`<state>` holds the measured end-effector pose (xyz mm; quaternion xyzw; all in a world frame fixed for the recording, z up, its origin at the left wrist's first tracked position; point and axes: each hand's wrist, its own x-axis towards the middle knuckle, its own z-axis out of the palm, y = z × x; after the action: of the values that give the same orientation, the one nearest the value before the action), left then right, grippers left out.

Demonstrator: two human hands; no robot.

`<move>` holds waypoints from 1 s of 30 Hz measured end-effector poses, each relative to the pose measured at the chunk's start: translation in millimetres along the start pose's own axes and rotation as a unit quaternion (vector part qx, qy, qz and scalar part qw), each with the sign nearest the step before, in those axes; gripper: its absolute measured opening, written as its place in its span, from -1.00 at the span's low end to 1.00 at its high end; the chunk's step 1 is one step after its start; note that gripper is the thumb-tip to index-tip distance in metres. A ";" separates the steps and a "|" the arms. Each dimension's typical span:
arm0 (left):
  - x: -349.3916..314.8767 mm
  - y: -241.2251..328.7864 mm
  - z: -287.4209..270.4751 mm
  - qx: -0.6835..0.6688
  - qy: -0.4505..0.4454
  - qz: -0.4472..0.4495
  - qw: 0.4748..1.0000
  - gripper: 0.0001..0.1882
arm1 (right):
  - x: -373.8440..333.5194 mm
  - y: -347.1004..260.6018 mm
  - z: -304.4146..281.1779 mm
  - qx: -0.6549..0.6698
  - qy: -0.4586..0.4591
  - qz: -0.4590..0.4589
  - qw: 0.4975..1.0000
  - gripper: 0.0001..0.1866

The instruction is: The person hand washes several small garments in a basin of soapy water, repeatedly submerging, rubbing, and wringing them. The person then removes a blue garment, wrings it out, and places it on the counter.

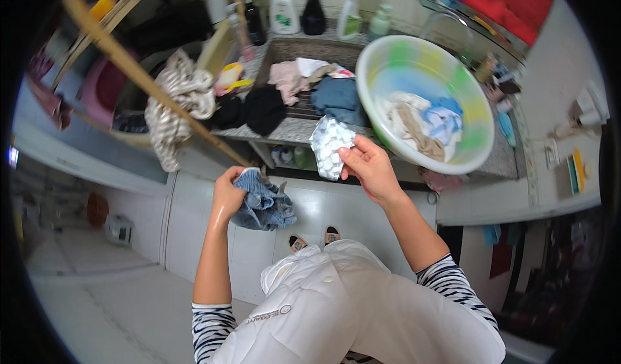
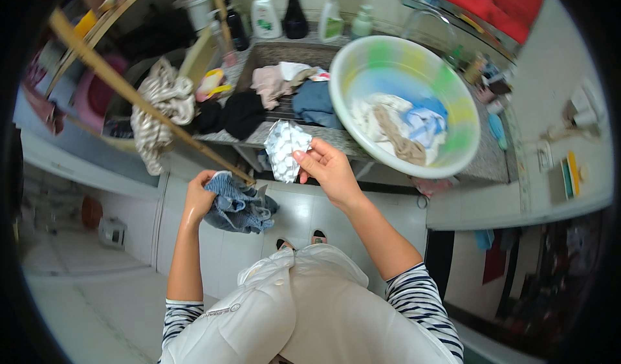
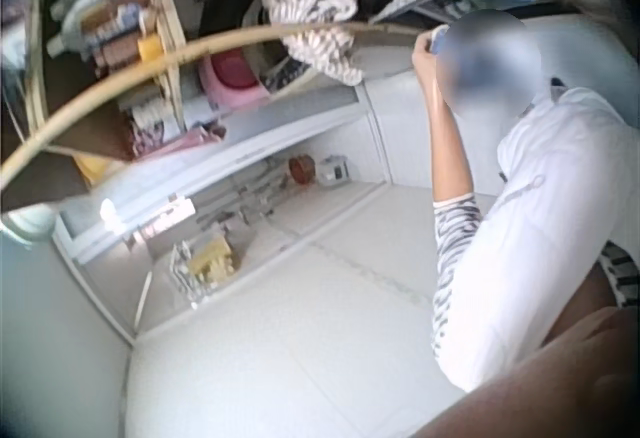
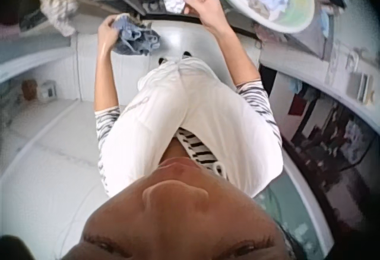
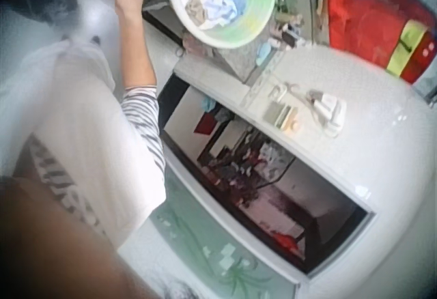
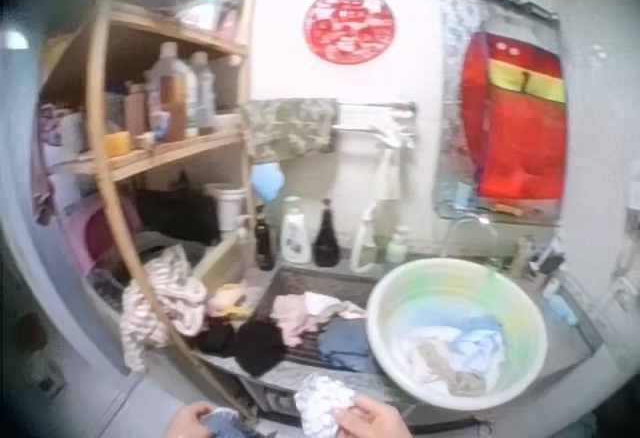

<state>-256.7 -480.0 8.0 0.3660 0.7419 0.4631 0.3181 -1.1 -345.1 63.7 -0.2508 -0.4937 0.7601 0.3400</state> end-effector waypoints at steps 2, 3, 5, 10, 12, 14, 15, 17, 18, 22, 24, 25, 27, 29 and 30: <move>6.3 -1.6 13.6 0.008 -0.044 0.002 0.999 -0.84 | -13.8 -8.2 -17.2 -0.018 0.038 -0.027 0.999 -0.75; 10.8 -5.2 19.2 0.005 -0.063 -0.006 0.998 -0.83 | -22.3 -11.4 -25.6 -0.037 0.068 -0.040 0.996 -0.74; 12.7 1.3 34.9 0.008 -0.092 -0.010 0.996 -0.79 | -37.9 -16.3 -42.4 -0.080 0.129 -0.060 0.987 -0.72; 23.9 -4.5 67.2 0.000 -0.168 -0.005 0.986 -0.82 | -73.7 -28.9 -78.3 -0.080 0.226 -0.112 0.964 -0.75; 28.4 -6.0 80.6 0.004 -0.191 -0.015 0.981 -0.84 | -85.4 -34.4 -93.1 -0.086 0.261 -0.126 0.953 -0.76; 28.7 -2.6 94.6 0.014 -0.211 -0.006 0.977 -0.85 | -96.3 -39.3 -109.2 -0.098 0.297 -0.137 0.940 -0.77; 30.1 -2.4 100.3 0.011 -0.222 -0.004 0.975 -0.86 | -102.0 -41.9 -122.4 -0.098 0.321 -0.156 0.929 -0.78; 29.3 -6.6 105.2 0.006 -0.230 0.011 0.973 -0.86 | -110.7 -47.5 -159.1 -0.102 0.352 -0.197 0.909 -0.80; 31.2 -11.5 107.8 0.001 -0.233 0.002 0.973 -0.86 | -115.5 -53.5 -180.4 -0.097 0.396 -0.220 0.886 -0.81; 27.5 -2.8 117.8 0.026 -0.223 -0.001 0.975 -0.85 | -139.5 -35.7 -317.9 0.030 0.578 -0.248 0.777 -0.85; 29.9 -11.2 117.2 0.039 -0.218 0.024 0.975 -0.84 | -139.4 -23.8 -377.0 0.064 0.590 -0.191 0.782 -0.84; 28.7 -4.6 119.3 0.049 -0.218 0.008 0.975 -0.83 | -136.3 -21.1 -407.2 0.068 0.588 -0.174 0.787 -0.83; 23.9 9.6 121.0 0.054 -0.217 -0.019 0.974 -0.83 | -123.4 -17.4 -468.0 0.110 0.560 -0.220 0.791 -0.75; 26.2 16.9 126.9 0.048 -0.222 -0.007 0.974 -0.84 | -117.9 -21.1 -503.1 0.119 0.631 -0.200 0.740 -0.71; 24.5 17.3 123.9 0.046 -0.219 -0.005 0.975 -0.83 | -111.6 -18.9 -505.6 0.125 0.662 -0.183 0.716 -0.69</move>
<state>-165.0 -397.9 -25.0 0.4688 0.6768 0.3351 0.4581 438.2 -131.8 -109.4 -0.5501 -0.0793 0.3773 0.7407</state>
